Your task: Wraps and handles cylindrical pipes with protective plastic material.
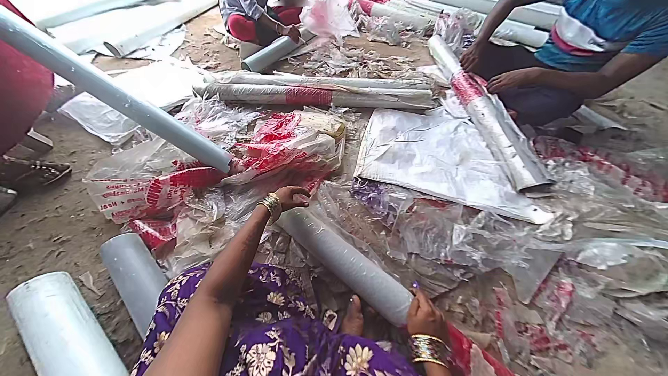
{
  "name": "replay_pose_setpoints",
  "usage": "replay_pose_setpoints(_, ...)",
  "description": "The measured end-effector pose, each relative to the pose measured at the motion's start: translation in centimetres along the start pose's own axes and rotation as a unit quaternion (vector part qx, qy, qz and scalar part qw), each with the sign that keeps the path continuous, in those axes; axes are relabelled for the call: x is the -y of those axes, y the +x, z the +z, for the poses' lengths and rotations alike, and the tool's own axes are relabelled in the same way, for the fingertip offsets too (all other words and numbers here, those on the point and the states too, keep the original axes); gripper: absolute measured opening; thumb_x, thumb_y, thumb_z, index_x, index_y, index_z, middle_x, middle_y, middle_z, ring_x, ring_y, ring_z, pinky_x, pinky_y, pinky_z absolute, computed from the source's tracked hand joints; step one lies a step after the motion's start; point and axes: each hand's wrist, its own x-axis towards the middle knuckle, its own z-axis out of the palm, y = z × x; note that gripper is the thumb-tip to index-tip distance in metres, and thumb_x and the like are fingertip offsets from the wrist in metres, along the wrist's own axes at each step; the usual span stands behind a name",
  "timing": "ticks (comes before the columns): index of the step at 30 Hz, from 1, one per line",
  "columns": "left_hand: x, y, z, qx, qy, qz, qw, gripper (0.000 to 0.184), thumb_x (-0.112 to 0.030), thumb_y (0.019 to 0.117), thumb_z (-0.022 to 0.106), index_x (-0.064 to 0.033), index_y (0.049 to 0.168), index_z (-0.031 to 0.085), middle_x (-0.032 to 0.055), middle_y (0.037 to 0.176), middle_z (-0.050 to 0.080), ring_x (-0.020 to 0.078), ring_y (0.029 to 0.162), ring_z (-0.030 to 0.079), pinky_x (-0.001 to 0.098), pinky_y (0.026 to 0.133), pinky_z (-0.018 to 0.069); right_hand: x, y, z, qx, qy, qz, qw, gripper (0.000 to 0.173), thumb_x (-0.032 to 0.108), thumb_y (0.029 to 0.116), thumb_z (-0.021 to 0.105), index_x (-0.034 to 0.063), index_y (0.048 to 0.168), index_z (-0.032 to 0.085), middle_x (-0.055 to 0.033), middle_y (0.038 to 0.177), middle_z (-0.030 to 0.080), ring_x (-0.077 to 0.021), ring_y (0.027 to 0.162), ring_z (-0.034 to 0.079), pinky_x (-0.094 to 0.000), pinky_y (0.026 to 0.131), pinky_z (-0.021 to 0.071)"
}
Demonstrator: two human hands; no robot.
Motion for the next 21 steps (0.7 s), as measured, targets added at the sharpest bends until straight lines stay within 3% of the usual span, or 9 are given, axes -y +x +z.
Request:
replay_pose_setpoints(2, 1.9, -1.8, -1.5, -0.096, -0.054, -0.014, 0.994, 0.042, -0.016, 0.0948, 0.075, 0.0000, 0.133, 0.065, 0.0210, 0.141, 0.061, 0.0342, 0.136, 0.055, 0.0519, 0.117, 0.0388, 0.0, 0.1, 0.0, -0.005, 0.004, -0.002, 1.000, 0.031, 0.000, 0.0989, 0.047, -0.0057, 0.112, 0.075, -0.0277, 0.106, 0.075, -0.0486, 0.100, 0.072, -0.0659, 0.096, 0.0493)
replay_pose_setpoints(4, 3.8, -2.9, -2.4, -0.158, -0.047, -0.060, 0.984, 0.048, -0.015, 0.0918, 0.079, 0.0005, 0.135, 0.063, 0.0227, 0.141, 0.060, 0.0368, 0.137, 0.054, 0.0537, 0.118, 0.0381, 0.0, 0.1, 0.1, -0.009, 0.001, -0.002, 1.000, 0.031, 0.000, 0.0986, 0.047, -0.0053, 0.111, 0.075, -0.0274, 0.106, 0.075, -0.0485, 0.099, 0.073, -0.0657, 0.096, 0.0501)
replay_pose_setpoints(8, 5.5, -3.6, -1.5, -0.128, -0.042, -0.140, 0.981, 0.042, -0.016, 0.0972, 0.072, -0.0031, 0.137, 0.064, 0.0210, 0.142, 0.062, 0.0362, 0.137, 0.055, 0.0531, 0.118, 0.0380, 0.0, 0.1, 0.1, -0.008, -0.005, 0.000, 1.000, 0.031, 0.000, 0.0983, 0.048, -0.0050, 0.111, 0.075, -0.0280, 0.105, 0.075, -0.0497, 0.099, 0.072, -0.0665, 0.094, 0.0501)
replay_pose_setpoints(14, 5.8, -2.6, 0.3, -0.207, -0.114, -0.181, 0.955, 0.024, -0.012, 0.0973, 0.070, 0.0023, 0.116, 0.074, 0.0229, 0.123, 0.070, 0.0341, 0.118, 0.067, 0.0484, 0.109, 0.0465, 0.1, 0.2, 0.0, 0.007, -0.003, 0.010, 1.000, 0.030, 0.000, 0.0990, 0.048, -0.0056, 0.113, 0.075, -0.0287, 0.106, 0.075, -0.0506, 0.101, 0.072, -0.0673, 0.096, 0.0485)
replay_pose_setpoints(18, 5.8, -2.2, -1.0, -0.172, -0.108, -0.191, 0.960, 0.026, -0.012, 0.0998, 0.067, -0.0022, 0.124, 0.072, 0.0192, 0.124, 0.071, 0.0309, 0.116, 0.069, 0.0476, 0.108, 0.0490, 0.2, 0.2, 0.1, 0.003, -0.003, 0.011, 1.000, 0.031, -0.001, 0.0985, 0.047, -0.0055, 0.112, 0.075, -0.0288, 0.107, 0.075, -0.0502, 0.102, 0.072, -0.0668, 0.096, 0.0487)
replay_pose_setpoints(21, 6.1, -2.5, -1.4, -0.149, -0.145, -0.175, 0.962, 0.025, -0.007, 0.0977, 0.069, 0.0020, 0.121, 0.071, 0.0205, 0.123, 0.071, 0.0291, 0.114, 0.069, 0.0452, 0.106, 0.0494, 0.0, 0.1, 0.3, -0.014, 0.000, -0.004, 1.000, 0.031, -0.002, 0.0974, 0.047, -0.0066, 0.110, 0.075, -0.0287, 0.105, 0.075, -0.0503, 0.098, 0.072, -0.0675, 0.094, 0.0493)
